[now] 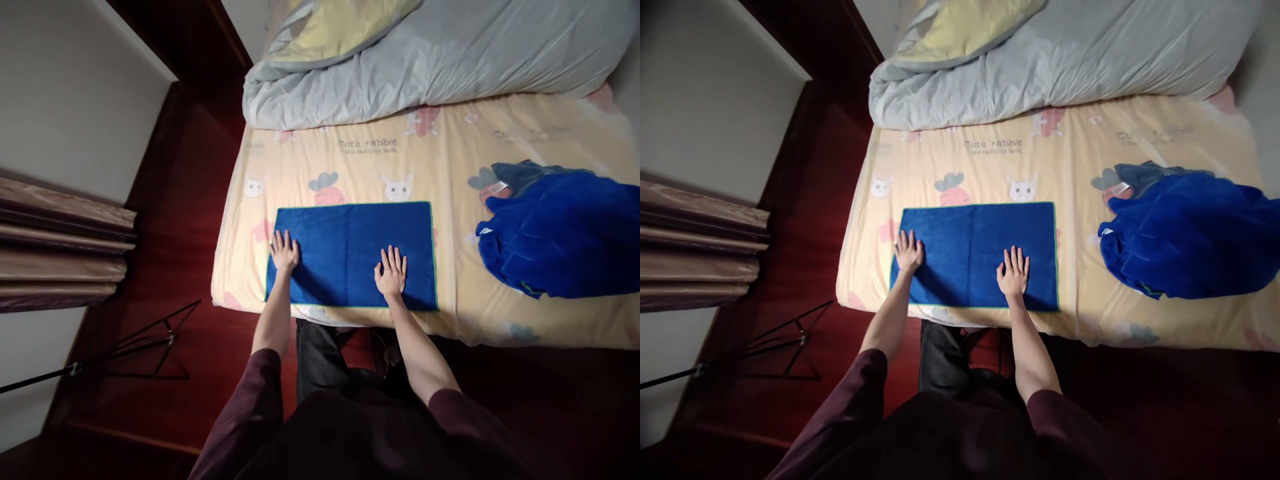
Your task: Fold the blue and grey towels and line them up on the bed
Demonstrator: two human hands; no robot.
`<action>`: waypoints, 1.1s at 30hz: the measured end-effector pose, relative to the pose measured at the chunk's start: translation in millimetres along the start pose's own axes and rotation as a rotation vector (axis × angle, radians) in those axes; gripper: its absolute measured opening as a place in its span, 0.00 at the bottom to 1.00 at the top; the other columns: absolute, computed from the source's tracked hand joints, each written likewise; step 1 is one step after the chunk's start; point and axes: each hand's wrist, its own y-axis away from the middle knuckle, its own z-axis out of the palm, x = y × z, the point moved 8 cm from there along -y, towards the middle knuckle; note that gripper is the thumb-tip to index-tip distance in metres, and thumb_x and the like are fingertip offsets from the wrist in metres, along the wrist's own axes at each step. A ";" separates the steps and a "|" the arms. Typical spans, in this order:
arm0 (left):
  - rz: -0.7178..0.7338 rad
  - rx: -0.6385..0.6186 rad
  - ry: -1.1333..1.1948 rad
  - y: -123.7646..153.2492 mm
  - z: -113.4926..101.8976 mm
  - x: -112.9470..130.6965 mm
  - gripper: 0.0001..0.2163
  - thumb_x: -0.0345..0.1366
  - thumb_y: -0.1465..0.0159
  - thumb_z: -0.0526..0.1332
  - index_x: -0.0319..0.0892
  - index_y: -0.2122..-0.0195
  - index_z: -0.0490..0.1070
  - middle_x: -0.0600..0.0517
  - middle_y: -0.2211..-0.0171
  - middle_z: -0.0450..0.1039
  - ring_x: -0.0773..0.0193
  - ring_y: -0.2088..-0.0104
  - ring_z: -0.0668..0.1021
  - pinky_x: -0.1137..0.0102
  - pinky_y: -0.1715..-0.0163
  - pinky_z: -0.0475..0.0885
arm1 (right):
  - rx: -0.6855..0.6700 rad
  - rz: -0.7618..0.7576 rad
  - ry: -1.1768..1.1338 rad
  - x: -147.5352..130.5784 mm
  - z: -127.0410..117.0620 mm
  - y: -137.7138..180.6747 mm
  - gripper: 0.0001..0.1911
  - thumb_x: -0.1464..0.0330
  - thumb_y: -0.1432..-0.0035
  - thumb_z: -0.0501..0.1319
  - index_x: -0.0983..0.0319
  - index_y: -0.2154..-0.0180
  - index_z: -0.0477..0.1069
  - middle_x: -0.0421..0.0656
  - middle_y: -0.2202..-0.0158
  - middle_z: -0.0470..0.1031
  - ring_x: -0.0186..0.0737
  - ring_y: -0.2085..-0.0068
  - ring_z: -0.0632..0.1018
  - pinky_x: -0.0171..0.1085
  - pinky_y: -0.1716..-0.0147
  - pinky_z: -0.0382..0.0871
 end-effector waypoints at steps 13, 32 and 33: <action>0.393 -0.047 0.106 4.2 69.8 186.2 0.29 0.48 0.26 0.54 0.43 0.27 0.61 0.45 0.22 0.44 0.43 0.22 0.40 0.39 0.26 0.34 | -0.018 -0.004 0.030 -0.7 -0.7 -0.4 0.33 0.68 0.31 0.49 0.63 0.27 0.59 0.47 0.24 0.54 0.51 0.23 0.52 0.62 0.25 0.41; -0.020 0.230 0.038 203.9 -0.4 -58.6 0.31 0.46 0.26 0.46 0.32 0.27 0.58 0.26 0.27 0.53 0.39 0.25 0.55 0.37 0.31 0.53 | 0.036 -0.039 0.082 -7.7 -7.8 -0.1 0.31 0.65 0.27 0.46 0.65 0.27 0.57 0.52 0.24 0.55 0.49 0.23 0.52 0.60 0.26 0.42; -0.017 0.229 0.047 220.8 0.0 -68.4 0.32 0.46 0.26 0.45 0.32 0.27 0.57 0.25 0.28 0.54 0.39 0.25 0.56 0.36 0.32 0.55 | 0.028 -0.048 0.094 -8.8 -9.8 1.2 0.31 0.64 0.26 0.46 0.65 0.27 0.57 0.53 0.24 0.54 0.50 0.23 0.53 0.60 0.26 0.43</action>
